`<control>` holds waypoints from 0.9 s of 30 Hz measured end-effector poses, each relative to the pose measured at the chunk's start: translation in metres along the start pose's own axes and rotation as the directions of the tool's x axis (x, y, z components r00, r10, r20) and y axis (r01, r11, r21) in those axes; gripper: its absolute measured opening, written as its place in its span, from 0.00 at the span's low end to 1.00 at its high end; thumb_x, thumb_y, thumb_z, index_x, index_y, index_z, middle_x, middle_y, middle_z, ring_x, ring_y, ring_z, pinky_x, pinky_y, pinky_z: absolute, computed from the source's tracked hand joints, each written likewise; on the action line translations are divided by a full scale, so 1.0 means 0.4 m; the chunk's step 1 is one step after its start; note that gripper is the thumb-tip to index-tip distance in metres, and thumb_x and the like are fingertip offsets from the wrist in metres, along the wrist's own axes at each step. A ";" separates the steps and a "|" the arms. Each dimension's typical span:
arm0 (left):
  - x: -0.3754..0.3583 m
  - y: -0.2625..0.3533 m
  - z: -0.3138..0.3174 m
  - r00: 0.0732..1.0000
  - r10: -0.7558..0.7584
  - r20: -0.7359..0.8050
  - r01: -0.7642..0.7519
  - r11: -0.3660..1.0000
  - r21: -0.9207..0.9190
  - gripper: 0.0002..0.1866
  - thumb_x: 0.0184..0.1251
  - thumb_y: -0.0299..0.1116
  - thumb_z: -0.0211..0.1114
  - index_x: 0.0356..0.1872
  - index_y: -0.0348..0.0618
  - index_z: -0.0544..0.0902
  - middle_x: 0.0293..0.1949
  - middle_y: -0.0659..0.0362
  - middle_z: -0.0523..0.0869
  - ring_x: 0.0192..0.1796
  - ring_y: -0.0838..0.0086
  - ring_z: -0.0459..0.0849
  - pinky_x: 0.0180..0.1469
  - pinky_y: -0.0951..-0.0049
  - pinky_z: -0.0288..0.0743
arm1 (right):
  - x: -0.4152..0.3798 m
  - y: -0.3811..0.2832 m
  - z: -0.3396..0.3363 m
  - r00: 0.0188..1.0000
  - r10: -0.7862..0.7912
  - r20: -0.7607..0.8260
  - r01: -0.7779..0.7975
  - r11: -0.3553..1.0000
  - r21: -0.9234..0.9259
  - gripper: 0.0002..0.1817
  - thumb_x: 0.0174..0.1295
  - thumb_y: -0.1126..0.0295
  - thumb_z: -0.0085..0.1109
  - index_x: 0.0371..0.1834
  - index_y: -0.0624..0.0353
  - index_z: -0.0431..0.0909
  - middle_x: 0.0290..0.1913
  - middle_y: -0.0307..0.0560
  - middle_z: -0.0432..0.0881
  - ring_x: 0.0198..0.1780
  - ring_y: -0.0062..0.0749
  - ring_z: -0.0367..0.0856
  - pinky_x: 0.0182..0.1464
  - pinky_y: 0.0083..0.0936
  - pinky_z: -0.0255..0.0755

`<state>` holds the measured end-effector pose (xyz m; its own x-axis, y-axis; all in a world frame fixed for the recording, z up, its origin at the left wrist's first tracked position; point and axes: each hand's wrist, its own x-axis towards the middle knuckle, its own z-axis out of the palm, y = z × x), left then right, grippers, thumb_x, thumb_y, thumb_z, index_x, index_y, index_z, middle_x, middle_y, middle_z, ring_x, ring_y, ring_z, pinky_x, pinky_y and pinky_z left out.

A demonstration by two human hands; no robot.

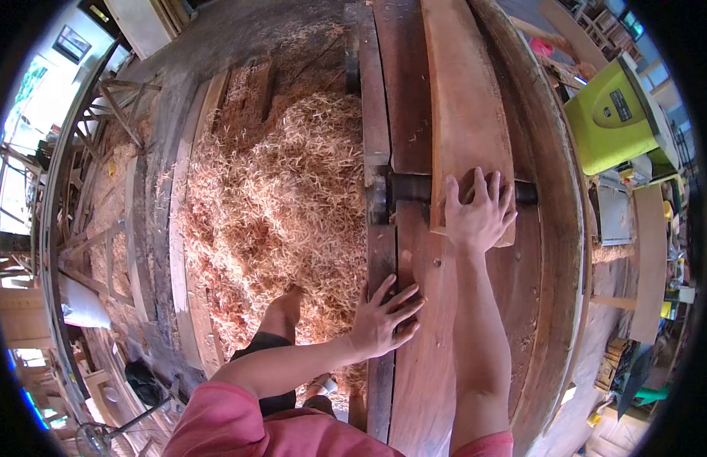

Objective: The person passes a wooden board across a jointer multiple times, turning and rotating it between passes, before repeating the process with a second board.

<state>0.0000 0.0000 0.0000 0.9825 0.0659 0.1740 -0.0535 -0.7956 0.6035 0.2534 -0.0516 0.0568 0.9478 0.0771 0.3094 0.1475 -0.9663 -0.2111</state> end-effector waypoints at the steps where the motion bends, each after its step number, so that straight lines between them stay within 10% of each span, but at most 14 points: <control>1: -0.002 0.003 0.009 1.000 -0.004 -0.007 0.004 0.999 -0.035 0.27 0.63 0.52 0.75 0.63 0.62 0.87 0.76 0.64 0.75 0.80 0.45 0.64 0.74 0.28 0.58 | 0.004 0.003 -0.001 1.000 -0.007 -0.008 0.007 1.000 0.001 0.38 0.64 0.32 0.59 0.70 0.44 0.81 0.79 0.51 0.71 0.83 0.57 0.59 0.79 0.69 0.48; 27: -0.003 -0.013 -0.010 0.999 -0.017 0.041 0.019 0.999 -0.044 0.26 0.64 0.50 0.74 0.63 0.63 0.85 0.77 0.69 0.73 0.83 0.51 0.59 0.71 0.23 0.55 | 0.101 -0.073 0.058 0.999 -0.020 -0.044 0.020 1.000 0.007 0.37 0.65 0.33 0.59 0.69 0.46 0.82 0.78 0.52 0.72 0.82 0.54 0.62 0.79 0.64 0.51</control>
<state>-0.0014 0.0063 -0.0003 0.9898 0.0545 0.1314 -0.0428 -0.7669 0.6404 0.2938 -0.0147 0.0541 0.9314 0.0854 0.3539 0.1686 -0.9628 -0.2113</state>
